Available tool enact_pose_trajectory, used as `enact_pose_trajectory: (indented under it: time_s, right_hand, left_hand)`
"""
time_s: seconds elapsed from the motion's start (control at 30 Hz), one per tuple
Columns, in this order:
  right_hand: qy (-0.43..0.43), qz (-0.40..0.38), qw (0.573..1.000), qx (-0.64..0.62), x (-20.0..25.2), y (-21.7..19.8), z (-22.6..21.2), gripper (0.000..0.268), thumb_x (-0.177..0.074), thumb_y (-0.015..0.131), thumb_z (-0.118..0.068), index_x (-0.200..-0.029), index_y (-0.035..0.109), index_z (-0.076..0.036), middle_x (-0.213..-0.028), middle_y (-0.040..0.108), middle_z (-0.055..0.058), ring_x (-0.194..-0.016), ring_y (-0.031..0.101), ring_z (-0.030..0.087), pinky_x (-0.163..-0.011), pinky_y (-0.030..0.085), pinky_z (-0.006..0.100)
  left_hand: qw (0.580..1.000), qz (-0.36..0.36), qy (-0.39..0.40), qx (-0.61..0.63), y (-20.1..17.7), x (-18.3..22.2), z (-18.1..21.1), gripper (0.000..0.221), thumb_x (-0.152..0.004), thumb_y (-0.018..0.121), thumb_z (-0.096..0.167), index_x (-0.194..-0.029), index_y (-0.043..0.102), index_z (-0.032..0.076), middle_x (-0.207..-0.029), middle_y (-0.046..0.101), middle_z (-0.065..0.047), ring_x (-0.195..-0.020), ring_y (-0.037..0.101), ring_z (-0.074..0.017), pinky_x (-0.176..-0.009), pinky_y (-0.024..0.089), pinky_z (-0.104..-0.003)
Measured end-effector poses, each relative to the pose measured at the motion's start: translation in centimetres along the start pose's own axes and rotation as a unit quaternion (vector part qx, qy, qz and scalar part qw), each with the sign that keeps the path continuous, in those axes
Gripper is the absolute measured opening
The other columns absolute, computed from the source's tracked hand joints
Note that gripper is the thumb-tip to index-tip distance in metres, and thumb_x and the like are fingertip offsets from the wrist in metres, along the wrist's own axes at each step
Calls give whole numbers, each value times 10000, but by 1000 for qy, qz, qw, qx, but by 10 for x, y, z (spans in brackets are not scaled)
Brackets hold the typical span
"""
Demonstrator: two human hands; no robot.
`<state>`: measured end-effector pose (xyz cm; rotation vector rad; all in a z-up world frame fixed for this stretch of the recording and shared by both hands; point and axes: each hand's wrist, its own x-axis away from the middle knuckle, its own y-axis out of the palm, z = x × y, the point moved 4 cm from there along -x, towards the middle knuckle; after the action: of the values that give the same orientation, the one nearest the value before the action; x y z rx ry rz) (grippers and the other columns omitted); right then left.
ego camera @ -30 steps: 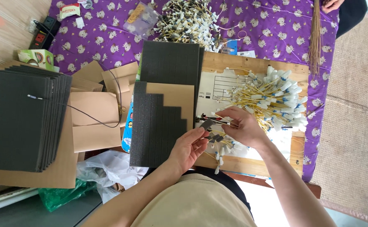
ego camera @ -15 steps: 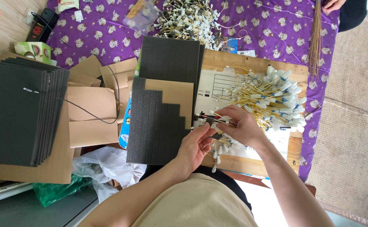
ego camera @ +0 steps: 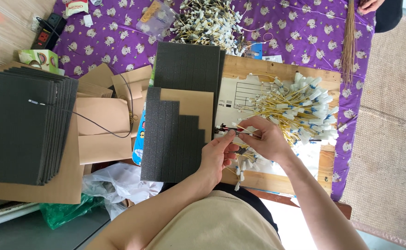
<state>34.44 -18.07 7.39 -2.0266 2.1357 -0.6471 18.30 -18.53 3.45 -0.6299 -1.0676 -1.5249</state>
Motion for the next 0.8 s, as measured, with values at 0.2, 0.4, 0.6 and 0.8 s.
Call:
enact_pose_trajectory:
  time_s: [0.2, 0.4, 0.6, 0.8]
  right_hand:
    - [-13, 6, 1000, 19, 0, -1, -6, 172, -790, 758, -87, -954, 749, -138, -876, 659, 76, -504, 511, 136, -434, 386, 230]
    - [-6, 12, 1000, -12, 1, -2, -10, 169, -786, 746, -49, -939, 739, -120, -853, 643, 74, -468, 459, 103, -418, 376, 227]
    - [-51, 43, 997, 34, -3, -1, -5, 93, -809, 726, -29, -892, 721, -71, -865, 672, 92, -442, 461, 115, -405, 367, 247]
    - [-11, 82, 997, 7, 7, -3, -22, 121, -836, 752, -106, -944, 762, -160, -647, 602, 30, -479, 442, 78, -468, 392, 245]
  left_hand:
    - [998, 11, 52, -45, -3, -3, 5, 508, -704, 866, 475, -1014, 628, 151, -814, 723, -80, -584, 664, -145, -449, 452, -201]
    - [996, 1, 76, -37, -3, -3, 12, 385, -842, 756, 456, -959, 628, 113, -784, 677, -63, -547, 671, -145, -425, 487, -176]
    - [989, -86, 47, -112, -6, -4, -16, 351, -903, 702, 443, -876, 685, 94, -765, 739, -106, -580, 721, -171, -427, 549, -223]
    - [924, -108, 113, -349, -13, -14, -24, 362, -847, 683, 595, -787, 755, 246, -547, 668, 6, -391, 599, -103, -356, 406, -146]
